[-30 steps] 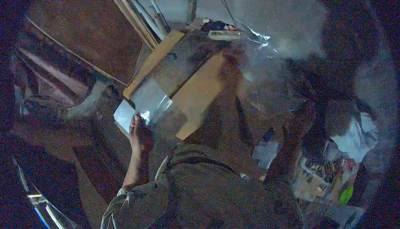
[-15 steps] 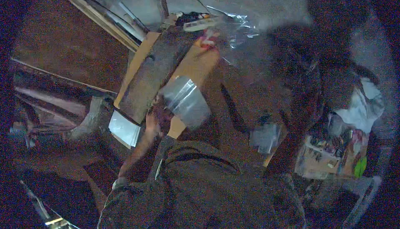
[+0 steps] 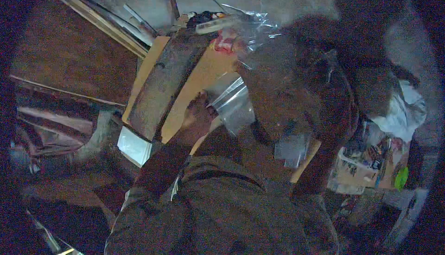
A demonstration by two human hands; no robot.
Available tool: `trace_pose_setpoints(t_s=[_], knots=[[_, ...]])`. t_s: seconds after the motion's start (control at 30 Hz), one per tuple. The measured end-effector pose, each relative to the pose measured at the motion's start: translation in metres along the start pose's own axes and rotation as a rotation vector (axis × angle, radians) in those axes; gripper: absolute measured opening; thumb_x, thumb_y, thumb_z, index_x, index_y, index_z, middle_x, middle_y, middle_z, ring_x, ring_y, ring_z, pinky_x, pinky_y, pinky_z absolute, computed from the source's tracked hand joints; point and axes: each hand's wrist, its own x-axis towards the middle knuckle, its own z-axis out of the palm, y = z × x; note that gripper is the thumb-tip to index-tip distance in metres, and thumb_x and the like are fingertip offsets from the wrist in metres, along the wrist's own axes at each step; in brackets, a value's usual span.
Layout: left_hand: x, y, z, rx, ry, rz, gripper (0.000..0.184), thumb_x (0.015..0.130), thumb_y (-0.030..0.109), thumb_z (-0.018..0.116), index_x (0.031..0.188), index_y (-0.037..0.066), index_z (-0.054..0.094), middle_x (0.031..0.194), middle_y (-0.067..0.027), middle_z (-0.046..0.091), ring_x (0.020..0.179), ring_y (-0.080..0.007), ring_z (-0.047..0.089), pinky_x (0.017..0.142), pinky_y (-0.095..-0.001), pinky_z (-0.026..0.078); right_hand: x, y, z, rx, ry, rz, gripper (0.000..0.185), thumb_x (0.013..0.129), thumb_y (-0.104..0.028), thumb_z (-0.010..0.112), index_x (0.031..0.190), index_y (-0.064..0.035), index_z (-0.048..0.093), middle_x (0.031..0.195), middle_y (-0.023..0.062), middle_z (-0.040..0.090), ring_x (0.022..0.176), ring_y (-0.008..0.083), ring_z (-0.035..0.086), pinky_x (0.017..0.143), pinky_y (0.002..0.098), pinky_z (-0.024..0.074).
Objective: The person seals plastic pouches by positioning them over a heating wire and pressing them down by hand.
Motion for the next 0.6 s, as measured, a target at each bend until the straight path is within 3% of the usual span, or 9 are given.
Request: trace_pose_setpoints(t_s=[0.13, 0.2, 0.23, 0.27, 0.3, 0.4, 0.43, 0.53, 0.6], knots=[[0.002, -0.007, -0.018, 0.041, 0.104, -0.045, 0.040, 0.090, 0.040, 0.058, 0.117, 0.012, 0.048, 0.103, -0.0054, 0.054, 0.088, -0.0204, 0.054, 0.079, -0.0388, 0.045, 0.003, 0.008, 0.013, -0.012, 0.092, -0.159, 0.047, 0.074, -0.023, 0.069, 0.114, -0.0018, 0.059, 0.114, 0.0191, 0.060, 0.105, 0.0386, 0.056, 0.091, 0.0449, 0.0457], [0.002, -0.016, -0.041, 0.136, 0.164, -0.185, 0.030, 0.095, 0.032, 0.048, 0.113, 0.009, 0.049, 0.106, -0.0071, 0.056, 0.097, -0.0239, 0.056, 0.088, -0.0449, 0.047, 0.034, -0.054, -0.019, 0.040, -0.168, -0.094, 0.046, 0.074, -0.021, 0.069, 0.114, -0.0002, 0.058, 0.109, 0.0184, 0.061, 0.099, 0.0374, 0.058, 0.086, 0.0446, 0.0473], [0.000, -0.022, -0.066, 0.076, 0.076, -0.241, 0.030, 0.092, 0.030, 0.051, 0.115, 0.011, 0.050, 0.108, -0.0076, 0.054, 0.096, -0.0241, 0.055, 0.091, -0.0429, 0.045, 0.036, -0.064, -0.020, 0.058, -0.254, -0.074, 0.046, 0.074, -0.020, 0.069, 0.114, 0.0003, 0.058, 0.107, 0.0182, 0.061, 0.097, 0.0369, 0.058, 0.085, 0.0445, 0.0479], [0.004, -0.044, -0.098, 0.068, 0.079, -0.229, 0.030, 0.092, 0.030, 0.051, 0.115, 0.011, 0.050, 0.108, -0.0076, 0.054, 0.096, -0.0241, 0.055, 0.091, -0.0429, 0.045, 0.017, -0.045, 0.006, 0.167, -0.179, -0.049, 0.042, 0.076, -0.018, 0.068, 0.112, 0.0010, 0.058, 0.102, 0.0167, 0.062, 0.092, 0.0358, 0.058, 0.080, 0.0430, 0.0484], [-0.002, -0.045, -0.099, 0.548, 0.057, -0.092, 0.032, 0.091, 0.029, 0.052, 0.116, 0.010, 0.050, 0.112, -0.0085, 0.054, 0.101, -0.0244, 0.053, 0.093, -0.0429, 0.044, 0.020, -0.052, 0.011, 0.228, -0.143, -0.042, 0.040, 0.076, -0.018, 0.067, 0.110, 0.0013, 0.058, 0.099, 0.0159, 0.062, 0.089, 0.0353, 0.058, 0.078, 0.0423, 0.0487], [-0.023, -0.024, -0.089, 1.392, -0.093, -0.062, 0.037, 0.089, 0.024, 0.053, 0.123, 0.008, 0.051, 0.122, -0.0118, 0.054, 0.117, -0.0243, 0.049, 0.099, -0.0433, 0.040, 0.022, -0.091, 0.012, 0.323, -0.149, -0.160, 0.032, 0.080, -0.013, 0.065, 0.108, 0.0020, 0.058, 0.093, 0.0129, 0.062, 0.085, 0.0296, 0.059, 0.074, 0.0385, 0.0488], [-0.043, -0.007, -0.066, 1.217, -0.128, -0.059, 0.039, 0.089, 0.021, 0.054, 0.125, 0.007, 0.048, 0.125, -0.0123, 0.051, 0.117, -0.0253, 0.049, 0.098, -0.0432, 0.041, 0.024, -0.112, 0.010, 0.340, -0.164, -0.207, 0.030, 0.081, -0.012, 0.064, 0.107, 0.0020, 0.058, 0.092, 0.0121, 0.062, 0.085, 0.0278, 0.059, 0.073, 0.0375, 0.0487], [-0.093, 0.019, -0.021, 0.692, -0.231, -0.029, 0.048, 0.090, 0.014, 0.058, 0.134, 0.005, 0.039, 0.133, -0.0137, 0.044, 0.116, -0.0282, 0.050, 0.097, -0.0427, 0.043, 0.002, -0.163, 0.013, 1.099, -0.590, 0.556, 0.021, 0.088, -0.015, 0.059, 0.103, 0.0003, 0.057, 0.087, 0.0074, 0.060, 0.087, 0.0185, 0.058, 0.073, 0.0344, 0.0478], [-0.108, 0.020, -0.009, 0.503, -0.248, 0.002, 0.052, 0.090, 0.011, 0.059, 0.137, 0.005, 0.036, 0.136, -0.0142, 0.041, 0.116, -0.0291, 0.050, 0.097, -0.0425, 0.044, -0.018, -0.202, 0.009, 1.280, -0.632, 0.529, 0.021, 0.090, -0.020, 0.058, 0.099, -0.0006, 0.057, 0.086, 0.0054, 0.060, 0.085, 0.0153, 0.058, 0.074, 0.0314, 0.0466]])
